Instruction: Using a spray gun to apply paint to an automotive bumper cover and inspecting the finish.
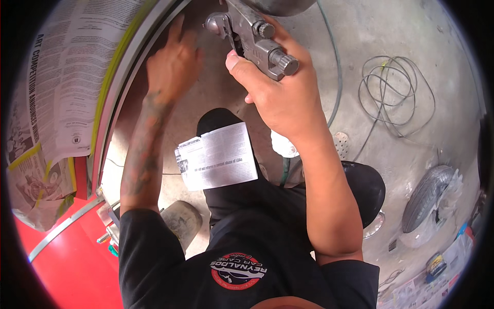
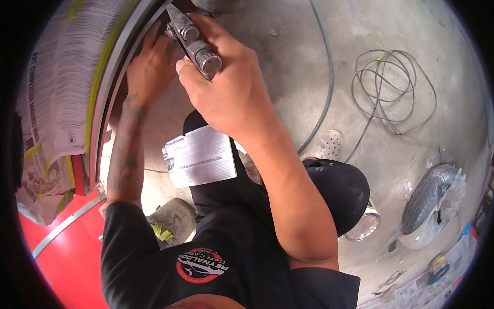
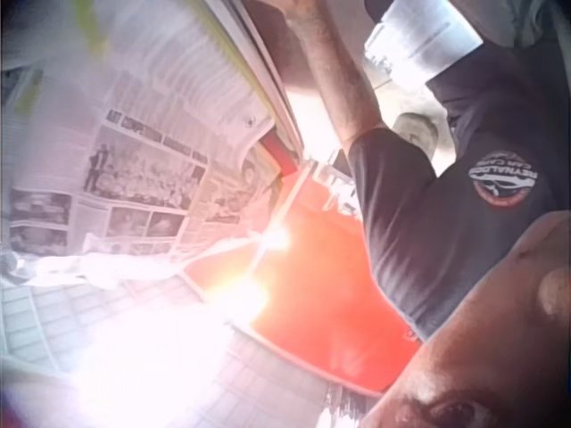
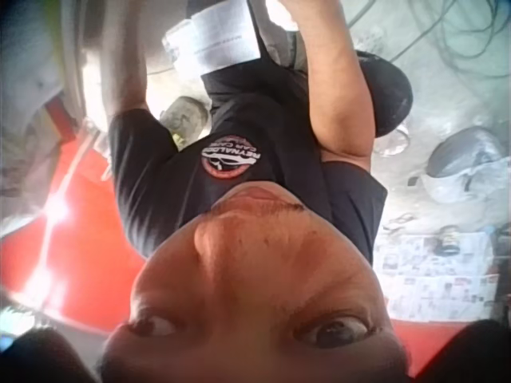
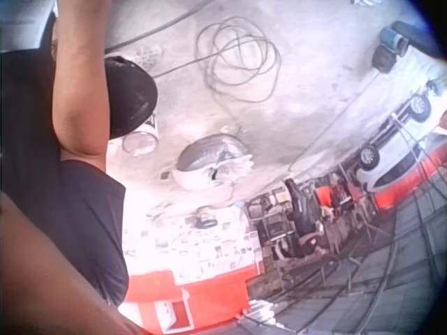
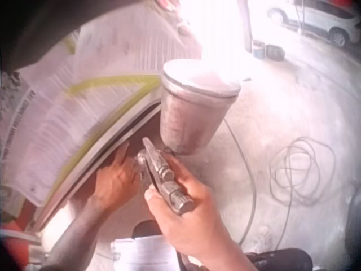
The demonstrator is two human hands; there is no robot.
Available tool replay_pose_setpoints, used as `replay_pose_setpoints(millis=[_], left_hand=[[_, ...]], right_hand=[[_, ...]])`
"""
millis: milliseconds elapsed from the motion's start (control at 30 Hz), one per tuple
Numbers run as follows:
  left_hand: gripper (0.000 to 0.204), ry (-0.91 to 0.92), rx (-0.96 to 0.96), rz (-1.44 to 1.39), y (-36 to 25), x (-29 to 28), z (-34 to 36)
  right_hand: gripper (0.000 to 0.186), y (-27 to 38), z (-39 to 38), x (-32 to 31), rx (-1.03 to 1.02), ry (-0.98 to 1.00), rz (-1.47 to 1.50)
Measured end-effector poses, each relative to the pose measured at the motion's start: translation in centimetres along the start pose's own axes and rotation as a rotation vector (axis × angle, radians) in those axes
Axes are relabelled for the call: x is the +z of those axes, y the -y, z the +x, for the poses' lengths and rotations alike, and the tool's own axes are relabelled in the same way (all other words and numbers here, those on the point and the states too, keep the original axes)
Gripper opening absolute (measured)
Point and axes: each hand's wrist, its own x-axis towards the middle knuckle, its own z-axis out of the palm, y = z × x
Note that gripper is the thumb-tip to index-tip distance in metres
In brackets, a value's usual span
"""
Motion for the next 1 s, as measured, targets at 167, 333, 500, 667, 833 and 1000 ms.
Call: replay_pose_setpoints(millis=[167, 333, 500, 667, 833, 1000], left_hand=[[0.044, 0.102, -0.128, -0.073, -0.8, 1.8, 4.9], [0.037, 0.179, -0.388, -0.327, 1.3, 3.8, 6.6], [0.034, 0.158, -0.053, -0.059, -0.8, -0.7, 5.3], [0.035, 0.022, -0.095, -0.004, -3.0, -1.6, 4.9], [0.037, 0.098, -0.049, -0.079, -3.1, -1.5, 6.4], [0.037, 0.274, -0.192, -0.030, -3.2, -3.0, 6.2]], right_hand=[[0.045, 0.3, -0.3, 0.3, -0.003, -0.002, 0.028], [0.045, 1.1, -0.6, 0.3, 0.089, 0.058, 0.066], [0.043, 3.3, -0.9, -0.1, -0.110, -0.045, -0.072], [0.042, 0.4, -0.2, -0.8, -0.138, -0.055, 0.040], [0.041, 0.5, -0.1, -0.9, -0.122, -0.046, 0.046], [0.041, 0.1, 0.1, -0.6, -0.170, -0.055, 0.070]])
